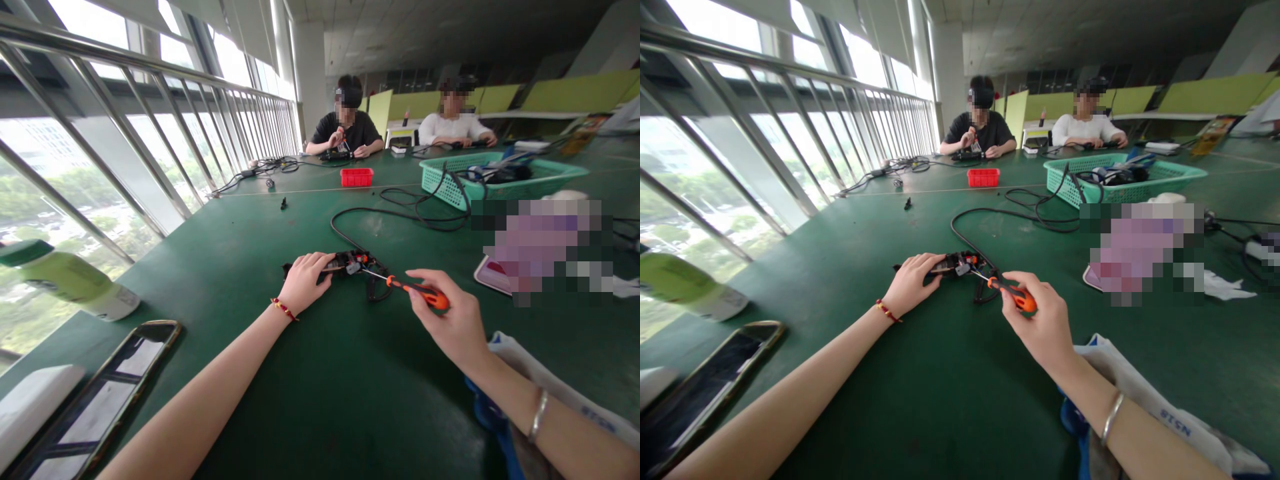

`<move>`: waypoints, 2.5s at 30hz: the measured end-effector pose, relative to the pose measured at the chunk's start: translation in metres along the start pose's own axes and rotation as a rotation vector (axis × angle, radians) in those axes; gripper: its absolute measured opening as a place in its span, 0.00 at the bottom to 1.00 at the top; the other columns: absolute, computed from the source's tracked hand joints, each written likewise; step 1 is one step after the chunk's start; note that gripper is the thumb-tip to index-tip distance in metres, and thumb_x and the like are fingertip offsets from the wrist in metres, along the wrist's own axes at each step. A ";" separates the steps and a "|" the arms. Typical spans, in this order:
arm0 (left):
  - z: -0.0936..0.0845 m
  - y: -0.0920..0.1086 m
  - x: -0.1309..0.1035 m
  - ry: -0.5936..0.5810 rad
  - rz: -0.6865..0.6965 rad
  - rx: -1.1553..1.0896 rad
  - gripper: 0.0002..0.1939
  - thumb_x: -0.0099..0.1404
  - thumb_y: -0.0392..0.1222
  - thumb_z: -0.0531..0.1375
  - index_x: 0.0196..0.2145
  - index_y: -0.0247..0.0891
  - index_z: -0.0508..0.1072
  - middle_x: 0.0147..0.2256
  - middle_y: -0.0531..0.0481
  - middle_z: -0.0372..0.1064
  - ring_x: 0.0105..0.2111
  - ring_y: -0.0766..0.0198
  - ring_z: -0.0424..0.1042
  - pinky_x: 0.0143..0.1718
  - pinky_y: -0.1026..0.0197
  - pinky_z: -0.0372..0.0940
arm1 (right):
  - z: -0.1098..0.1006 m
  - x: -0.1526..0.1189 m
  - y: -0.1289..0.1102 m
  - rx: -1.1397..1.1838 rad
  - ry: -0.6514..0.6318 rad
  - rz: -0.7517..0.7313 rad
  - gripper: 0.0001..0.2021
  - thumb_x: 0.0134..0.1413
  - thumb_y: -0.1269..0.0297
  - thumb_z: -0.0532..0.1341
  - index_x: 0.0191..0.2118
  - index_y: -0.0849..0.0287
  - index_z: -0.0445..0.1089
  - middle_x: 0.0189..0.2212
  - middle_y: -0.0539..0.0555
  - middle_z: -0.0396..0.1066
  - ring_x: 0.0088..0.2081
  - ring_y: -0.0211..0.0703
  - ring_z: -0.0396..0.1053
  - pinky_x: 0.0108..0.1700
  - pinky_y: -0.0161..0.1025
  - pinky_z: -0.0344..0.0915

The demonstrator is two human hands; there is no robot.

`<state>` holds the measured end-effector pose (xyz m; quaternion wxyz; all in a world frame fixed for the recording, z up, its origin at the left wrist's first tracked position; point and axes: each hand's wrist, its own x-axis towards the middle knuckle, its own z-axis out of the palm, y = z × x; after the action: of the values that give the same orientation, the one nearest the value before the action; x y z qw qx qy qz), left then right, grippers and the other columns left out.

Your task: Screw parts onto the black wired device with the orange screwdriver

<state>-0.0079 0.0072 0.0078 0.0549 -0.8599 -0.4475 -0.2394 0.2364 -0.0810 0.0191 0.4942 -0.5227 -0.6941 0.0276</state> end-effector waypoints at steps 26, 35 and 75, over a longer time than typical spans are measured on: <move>0.001 -0.001 0.000 -0.012 -0.011 0.015 0.19 0.61 0.37 0.53 0.51 0.38 0.63 0.46 0.47 0.68 0.45 0.58 0.66 0.49 0.54 0.60 | -0.001 -0.002 0.003 0.119 -0.014 0.097 0.11 0.53 0.62 0.56 0.43 0.58 0.64 0.24 0.48 0.67 0.24 0.37 0.66 0.28 0.35 0.64; 0.000 0.000 0.000 -0.007 -0.009 0.004 0.20 0.61 0.37 0.53 0.51 0.38 0.64 0.46 0.46 0.68 0.45 0.58 0.67 0.48 0.53 0.61 | 0.000 -0.002 0.003 0.083 -0.045 0.107 0.09 0.53 0.61 0.56 0.40 0.57 0.66 0.24 0.49 0.67 0.27 0.39 0.68 0.32 0.38 0.65; 0.000 0.000 0.000 -0.015 -0.012 0.011 0.17 0.65 0.41 0.50 0.51 0.38 0.63 0.45 0.47 0.68 0.44 0.59 0.67 0.48 0.54 0.60 | 0.003 -0.002 0.004 0.109 0.085 0.003 0.14 0.51 0.63 0.59 0.45 0.57 0.63 0.37 0.55 0.69 0.37 0.43 0.70 0.41 0.41 0.66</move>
<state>-0.0076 0.0068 0.0081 0.0550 -0.8586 -0.4543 -0.2309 0.2368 -0.0795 0.0142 0.5511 -0.4967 -0.6691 0.0437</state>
